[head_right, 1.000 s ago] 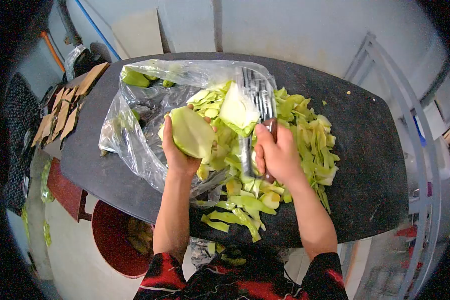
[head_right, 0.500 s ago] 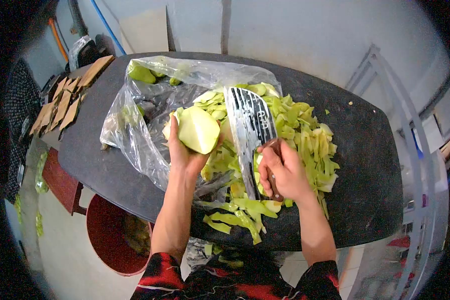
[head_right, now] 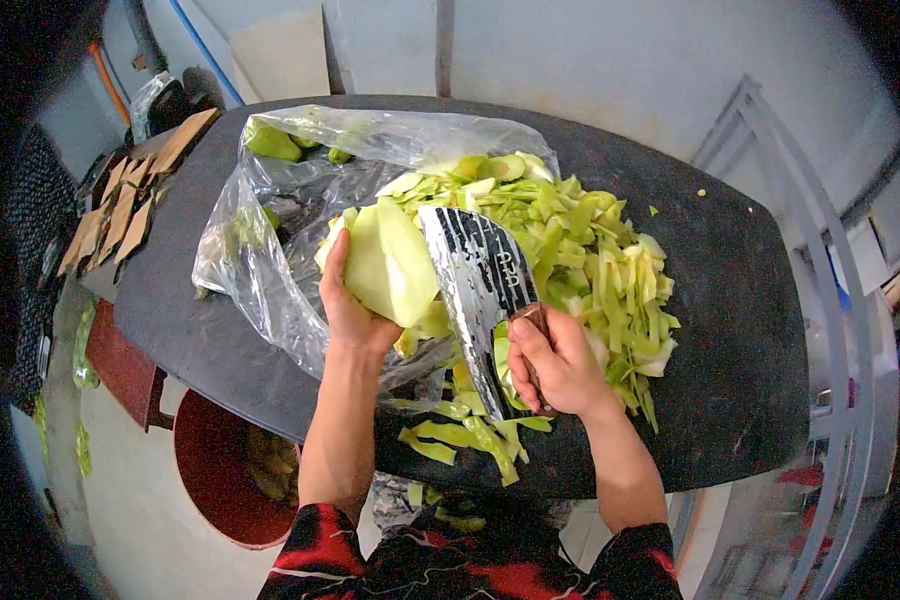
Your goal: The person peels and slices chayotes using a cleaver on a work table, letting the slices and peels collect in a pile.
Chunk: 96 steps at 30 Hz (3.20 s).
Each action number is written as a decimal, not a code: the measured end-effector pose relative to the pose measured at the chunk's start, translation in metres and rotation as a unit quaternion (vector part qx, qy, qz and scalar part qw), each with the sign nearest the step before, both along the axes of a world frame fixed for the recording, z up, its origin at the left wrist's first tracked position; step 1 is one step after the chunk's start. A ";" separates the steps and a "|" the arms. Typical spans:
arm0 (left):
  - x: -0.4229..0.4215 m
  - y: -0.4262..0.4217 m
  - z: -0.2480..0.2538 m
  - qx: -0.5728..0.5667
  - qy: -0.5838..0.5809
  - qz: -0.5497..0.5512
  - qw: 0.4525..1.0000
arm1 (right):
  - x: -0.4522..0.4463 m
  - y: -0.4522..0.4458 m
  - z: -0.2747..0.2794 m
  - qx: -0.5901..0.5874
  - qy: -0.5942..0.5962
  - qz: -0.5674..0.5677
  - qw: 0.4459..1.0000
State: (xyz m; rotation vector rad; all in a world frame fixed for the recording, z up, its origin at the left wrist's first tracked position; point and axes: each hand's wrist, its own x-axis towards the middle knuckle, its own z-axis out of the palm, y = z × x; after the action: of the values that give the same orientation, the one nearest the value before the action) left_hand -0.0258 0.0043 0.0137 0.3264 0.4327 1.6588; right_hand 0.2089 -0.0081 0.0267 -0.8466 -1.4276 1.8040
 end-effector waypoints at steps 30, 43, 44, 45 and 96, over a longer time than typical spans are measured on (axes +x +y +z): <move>0.041 -0.011 -0.004 -0.004 0.025 -0.036 0.999 | -0.016 0.000 -0.015 -0.020 0.077 -0.026 0.997; 0.043 -0.013 0.002 -0.013 0.049 -0.044 0.998 | -0.007 0.009 -0.007 -0.015 0.066 0.017 0.998; 0.043 -0.014 0.001 -0.008 0.052 -0.049 0.997 | -0.006 0.010 -0.005 -0.026 0.054 0.024 0.998; 0.046 -0.014 0.002 -0.009 0.051 -0.049 0.997 | -0.010 0.007 -0.006 -0.026 0.053 0.024 0.998; 0.030 -0.001 -0.004 0.191 0.239 0.258 0.916 | -0.045 -0.048 0.014 0.554 -0.299 -0.094 0.771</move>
State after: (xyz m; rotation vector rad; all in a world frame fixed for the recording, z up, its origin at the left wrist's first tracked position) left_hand 0.0041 0.0033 0.0098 0.9926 0.5914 2.1853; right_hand 0.1638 -0.0561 0.0402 -0.8370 -2.2793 0.2634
